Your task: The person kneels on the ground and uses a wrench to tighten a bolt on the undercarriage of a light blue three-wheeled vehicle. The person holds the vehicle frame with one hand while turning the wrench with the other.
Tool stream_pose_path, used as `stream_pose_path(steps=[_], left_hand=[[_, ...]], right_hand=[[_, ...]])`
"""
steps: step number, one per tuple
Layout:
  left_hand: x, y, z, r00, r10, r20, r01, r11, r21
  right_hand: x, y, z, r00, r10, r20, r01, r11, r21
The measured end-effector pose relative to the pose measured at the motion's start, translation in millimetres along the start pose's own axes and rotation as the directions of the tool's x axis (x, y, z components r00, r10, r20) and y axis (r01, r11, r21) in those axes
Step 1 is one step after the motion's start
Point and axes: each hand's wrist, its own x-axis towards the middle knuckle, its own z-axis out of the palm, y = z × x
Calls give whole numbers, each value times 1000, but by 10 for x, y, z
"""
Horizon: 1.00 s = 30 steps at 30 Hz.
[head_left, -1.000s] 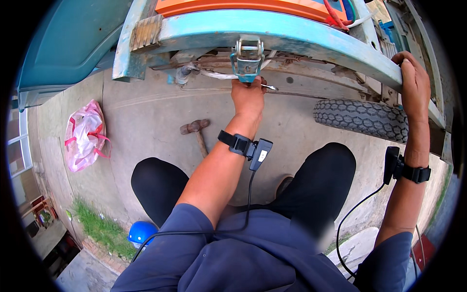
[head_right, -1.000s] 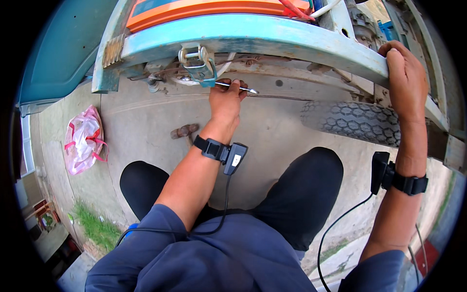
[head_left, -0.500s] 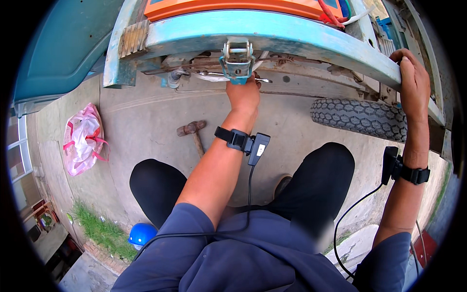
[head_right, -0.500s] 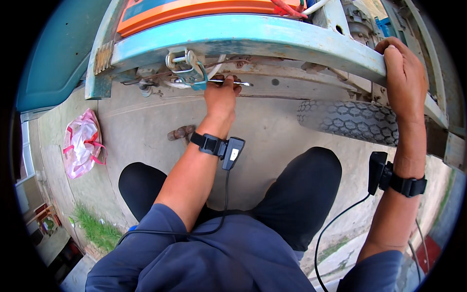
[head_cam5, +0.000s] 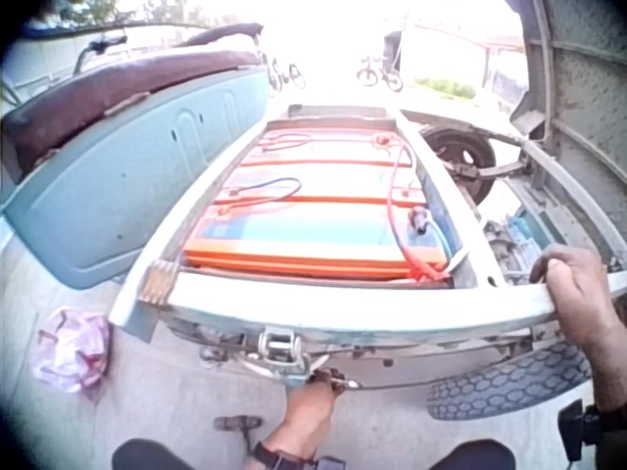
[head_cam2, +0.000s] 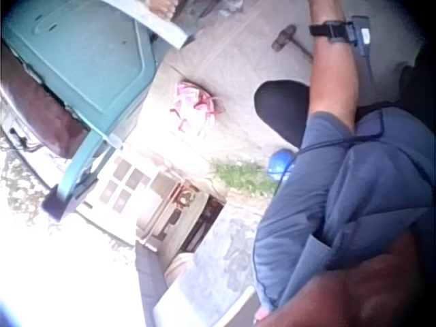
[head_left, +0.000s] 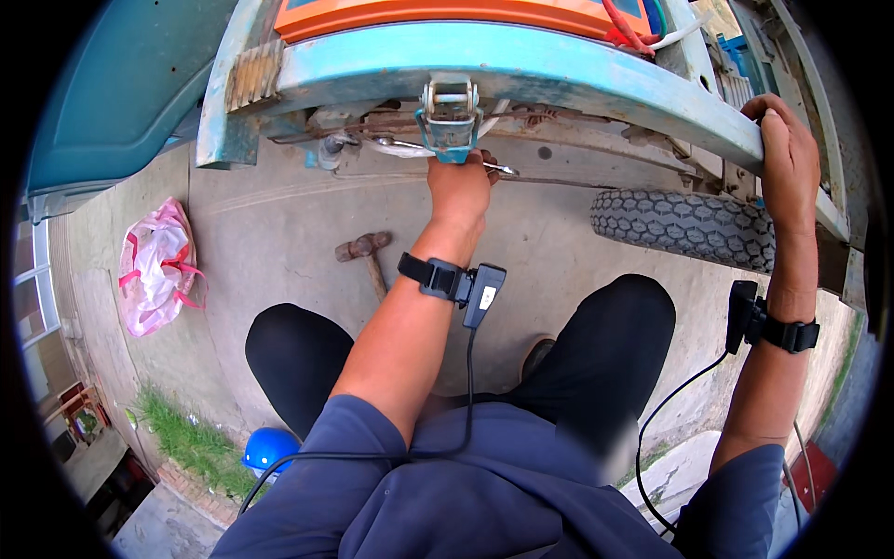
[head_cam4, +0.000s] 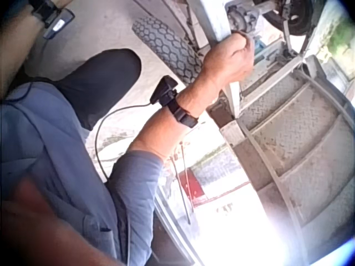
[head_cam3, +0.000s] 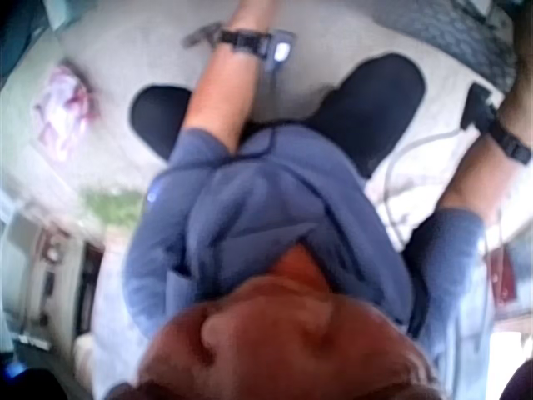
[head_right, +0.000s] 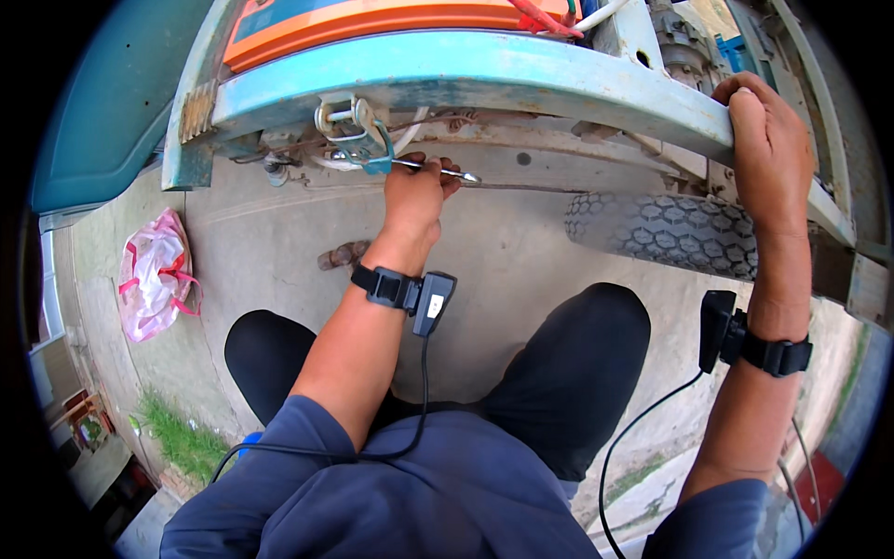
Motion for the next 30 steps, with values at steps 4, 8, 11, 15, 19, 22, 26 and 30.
stream_pose_path(steps=[4, 8, 11, 15, 19, 22, 26, 30], left_hand=[[-3, 14, -5, 1000, -4, 27, 4, 1000, 17], [-1, 23, -30, 999, -5, 37, 5, 1000, -3], [-21, 59, -13, 998, -32, 47, 32, 999, -5], [-65, 73, -30, 997, -30, 66, 32, 999, -26], [-171, 209, -52, 986, -77, 146, 91, 992, -91], [-317, 375, -87, 968, -137, 211, 173, 971, -166], [-424, 547, -164, 943, -168, 288, 239, 943, -232], [-517, 696, -276, 911, -160, 381, 277, 920, -277]], right_hand=[[10, 25, -15, 1000, 13, -7, -13, 1000, -5], [13, -8, 4, 1000, 26, 1, -26, 1000, -10], [8, 11, 3, 999, 39, -4, -40, 999, -27], [18, -45, -2, 1000, 6, -21, -6, 1000, -23], [6, -45, 14, 999, 32, -15, -33, 999, -27], [1, -39, 23, 999, 48, -19, -49, 998, -35], [-1, -60, 6, 999, 44, -24, -45, 998, -46], [-15, -24, 27, 999, 38, -14, -39, 997, -61]])
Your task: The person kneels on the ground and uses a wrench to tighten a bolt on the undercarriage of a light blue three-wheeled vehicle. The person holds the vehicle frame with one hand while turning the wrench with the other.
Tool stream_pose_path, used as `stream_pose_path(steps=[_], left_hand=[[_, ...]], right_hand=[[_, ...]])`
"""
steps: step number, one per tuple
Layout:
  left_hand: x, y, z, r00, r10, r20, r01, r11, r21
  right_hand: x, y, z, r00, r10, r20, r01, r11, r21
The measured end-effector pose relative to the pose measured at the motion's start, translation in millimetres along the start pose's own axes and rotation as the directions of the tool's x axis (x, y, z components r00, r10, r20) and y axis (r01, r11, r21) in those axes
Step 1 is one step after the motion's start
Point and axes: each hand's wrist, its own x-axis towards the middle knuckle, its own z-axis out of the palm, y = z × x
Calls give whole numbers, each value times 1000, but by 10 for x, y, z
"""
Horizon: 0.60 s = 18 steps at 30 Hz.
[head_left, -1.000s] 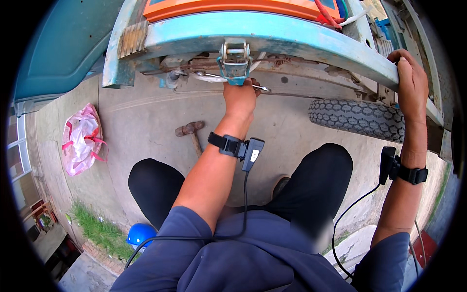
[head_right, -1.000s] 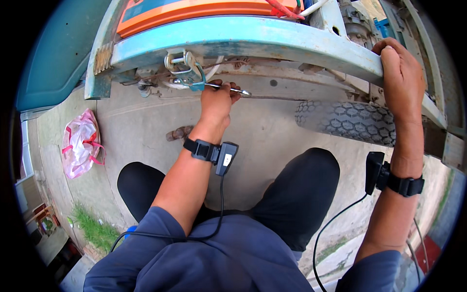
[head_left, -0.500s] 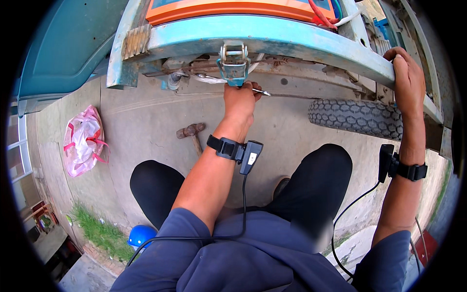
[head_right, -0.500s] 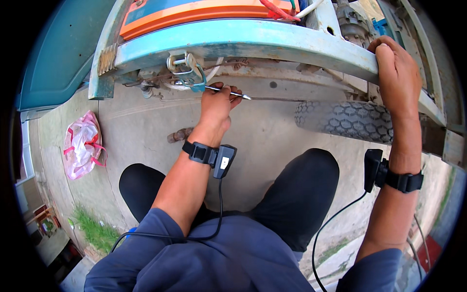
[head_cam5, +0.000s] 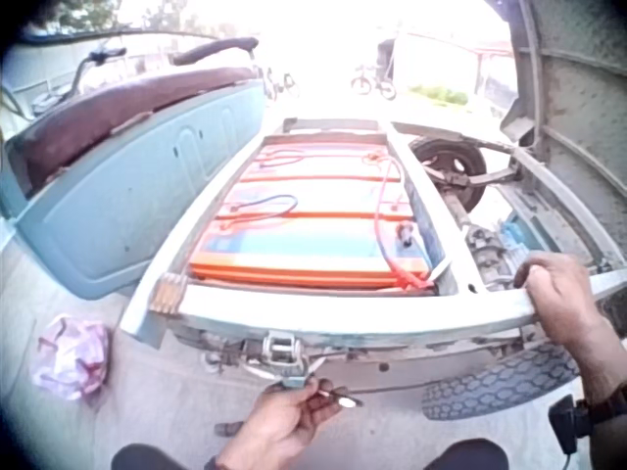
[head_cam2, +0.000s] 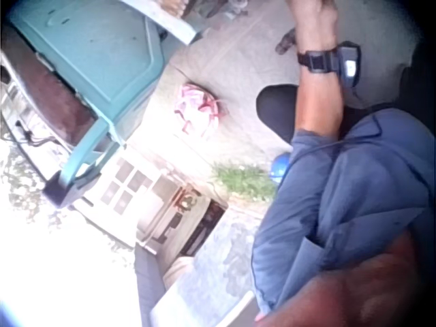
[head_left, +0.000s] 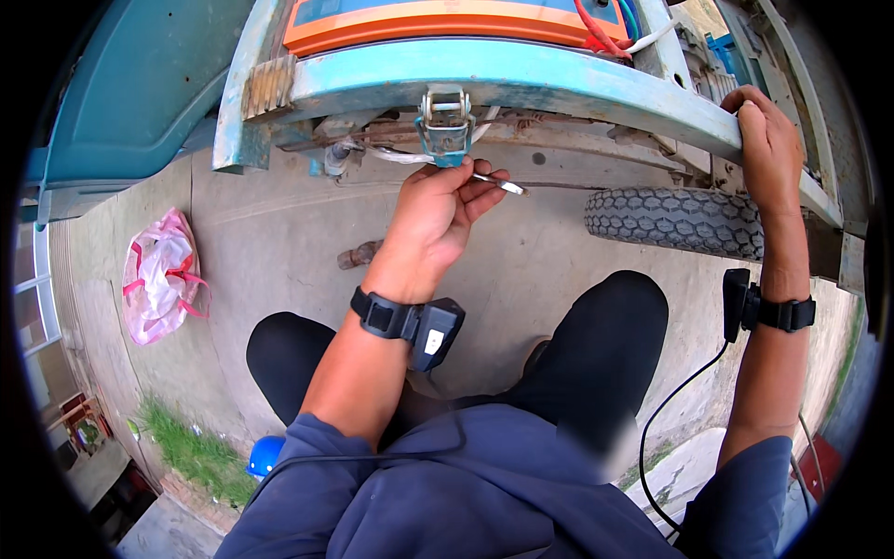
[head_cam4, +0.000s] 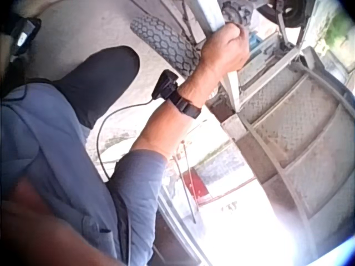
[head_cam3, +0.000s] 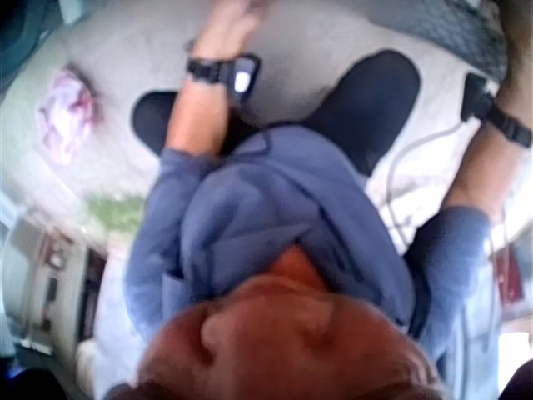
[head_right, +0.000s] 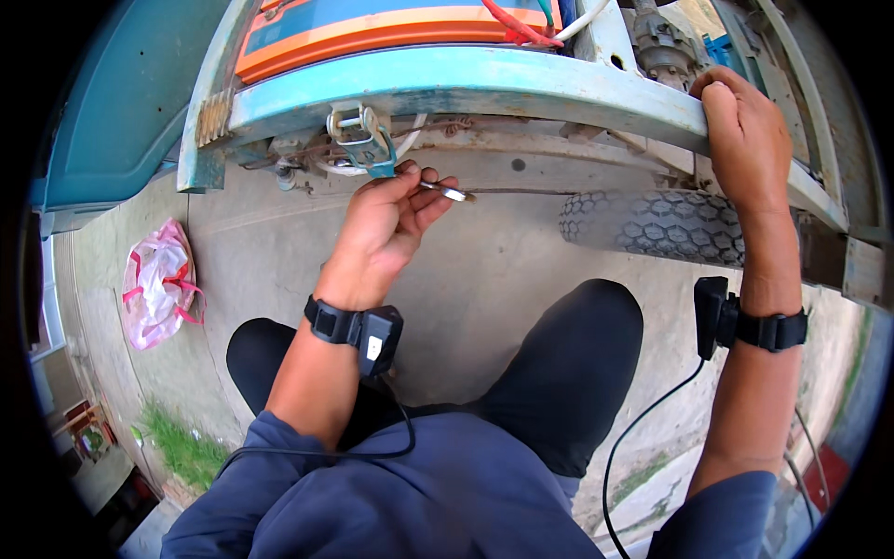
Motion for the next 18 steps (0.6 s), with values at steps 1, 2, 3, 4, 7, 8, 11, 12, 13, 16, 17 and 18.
stream_pose_path(steps=[1, 2, 3, 4, 7, 8, 11, 12, 13, 16, 17, 18], left_hand=[[-43, 46, -25, 1000, -7, 25, 7, 1000, -16], [-95, 97, -58, 999, -13, 48, 14, 999, -33], [-149, 140, -87, 999, -24, 48, 26, 999, -44], [-227, 183, -160, 998, -36, 43, 38, 998, -56], [-570, 779, -478, 915, -25, 404, 184, 915, -360], [-581, 790, -338, 989, 10, 148, 1, 998, -68], [-729, 412, -90, 995, -83, -55, 92, 975, 202], [-737, 316, -126, 990, -113, -83, 128, 970, 205], [-712, 156, -256, 982, -149, -114, 169, 965, 201], [-563, -157, -521, 965, -116, -234, 182, 940, 287], [-524, -195, -562, 957, -76, -279, 171, 927, 335], [-498, -184, -538, 954, 17, -301, 114, 903, 415]], right_hand=[[1, 2, 6, 1000, -5, 0, 5, 1000, 9], [7, 2, 11, 1000, -10, 0, 10, 1000, 19], [14, 7, -11, 1000, -12, -3, 12, 1000, 22], [20, -6, -14, 1000, -12, 11, 12, 1000, 26], [-27, -40, -5, 999, 2, 39, -2, 1000, 12], [-44, -10, -60, 999, 0, 51, 0, 1000, 2], [-1, 44, -17, 998, 33, 50, -33, 999, -9], [24, -7, -33, 997, 48, 65, -48, 999, 1], [30, -43, -36, 994, 62, 86, -63, 998, 6], [7, -5, -32, 997, 36, 65, -38, 998, 43], [14, 29, -33, 998, 22, 61, -25, 999, 45], [24, 68, -41, 998, 10, 59, -12, 999, 43]])
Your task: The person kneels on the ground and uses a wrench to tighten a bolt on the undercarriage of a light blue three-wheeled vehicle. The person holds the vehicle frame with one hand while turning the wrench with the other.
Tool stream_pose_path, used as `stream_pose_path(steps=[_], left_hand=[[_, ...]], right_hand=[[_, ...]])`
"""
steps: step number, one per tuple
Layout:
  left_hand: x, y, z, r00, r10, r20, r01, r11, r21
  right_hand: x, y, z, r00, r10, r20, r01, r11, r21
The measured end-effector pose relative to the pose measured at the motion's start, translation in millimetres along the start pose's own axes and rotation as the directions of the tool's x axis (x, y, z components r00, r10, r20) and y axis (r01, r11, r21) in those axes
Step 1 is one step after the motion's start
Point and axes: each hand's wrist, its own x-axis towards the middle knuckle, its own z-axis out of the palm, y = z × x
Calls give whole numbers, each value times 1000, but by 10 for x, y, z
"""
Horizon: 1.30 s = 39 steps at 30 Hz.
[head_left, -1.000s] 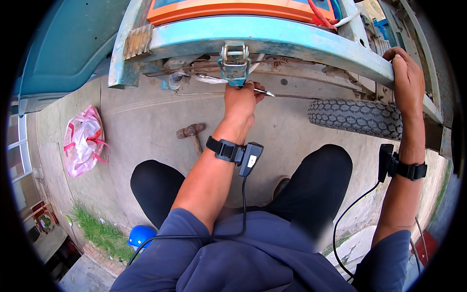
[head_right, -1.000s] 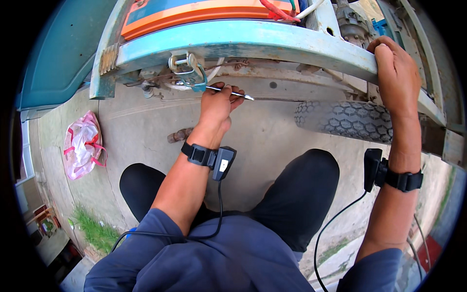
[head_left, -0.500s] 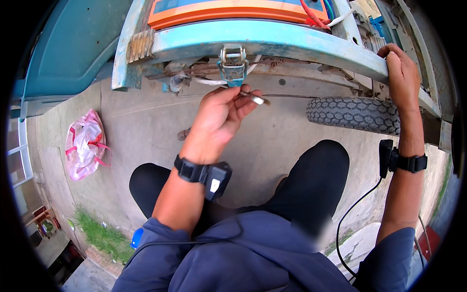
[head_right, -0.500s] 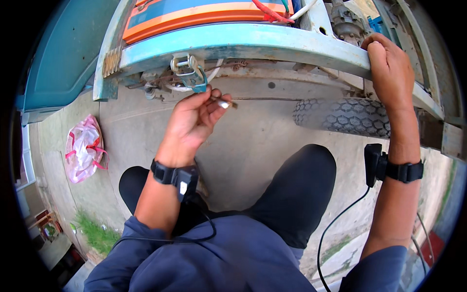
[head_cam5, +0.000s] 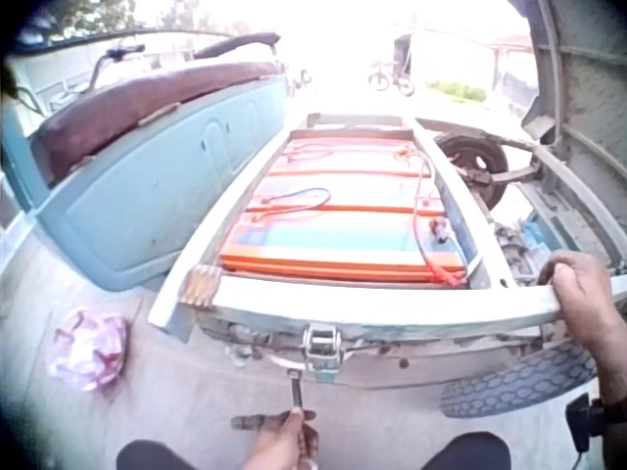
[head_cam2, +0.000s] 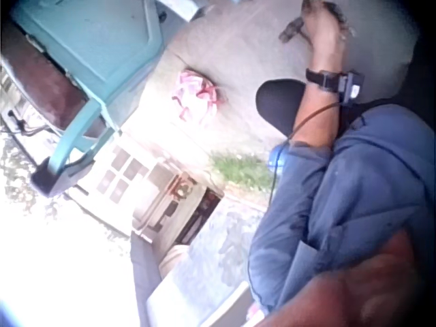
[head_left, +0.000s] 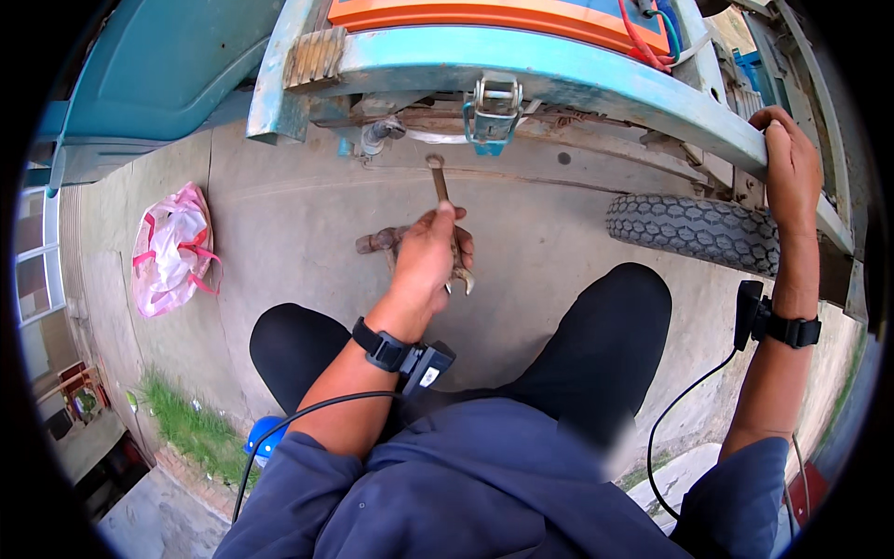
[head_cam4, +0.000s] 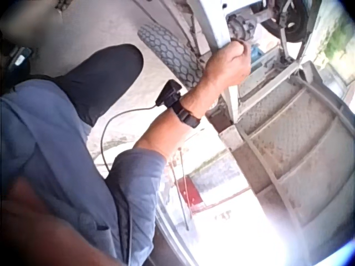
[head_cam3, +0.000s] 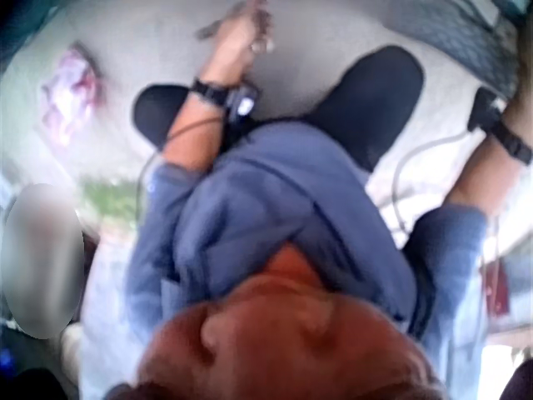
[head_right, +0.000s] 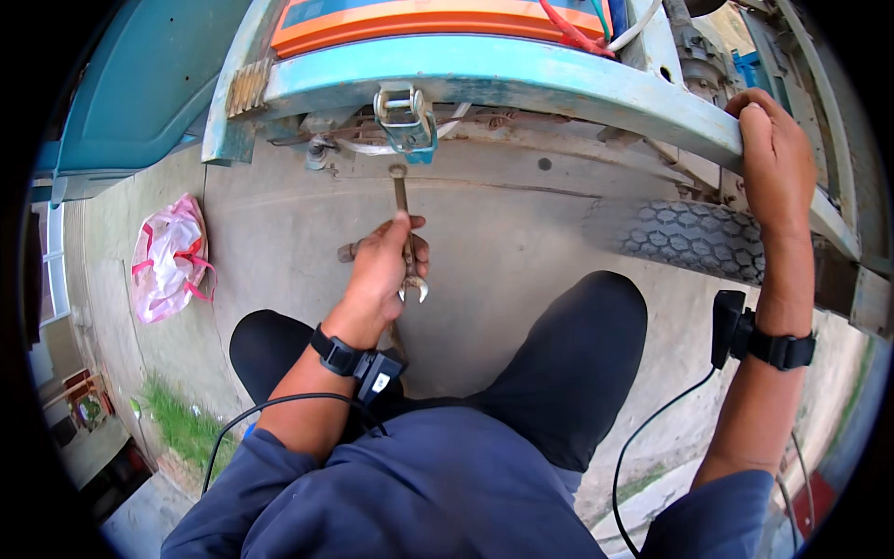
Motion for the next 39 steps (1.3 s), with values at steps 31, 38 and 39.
stream_pose_path(steps=[31, 38, 39], left_hand=[[207, 12, 306, 957, 171, 235, -123, 971, -204], [510, -62, 372, 977, 165, 137, -150, 982, -117], [522, -57, 377, 975, 172, 138, -158, 982, -108]], right_hand=[[29, 30, 0, 1000, -30, 1, 30, 999, -13], [24, 36, 7, 998, -60, -19, 60, 998, -13], [27, 41, 7, 998, -59, -14, 58, 998, -12]])
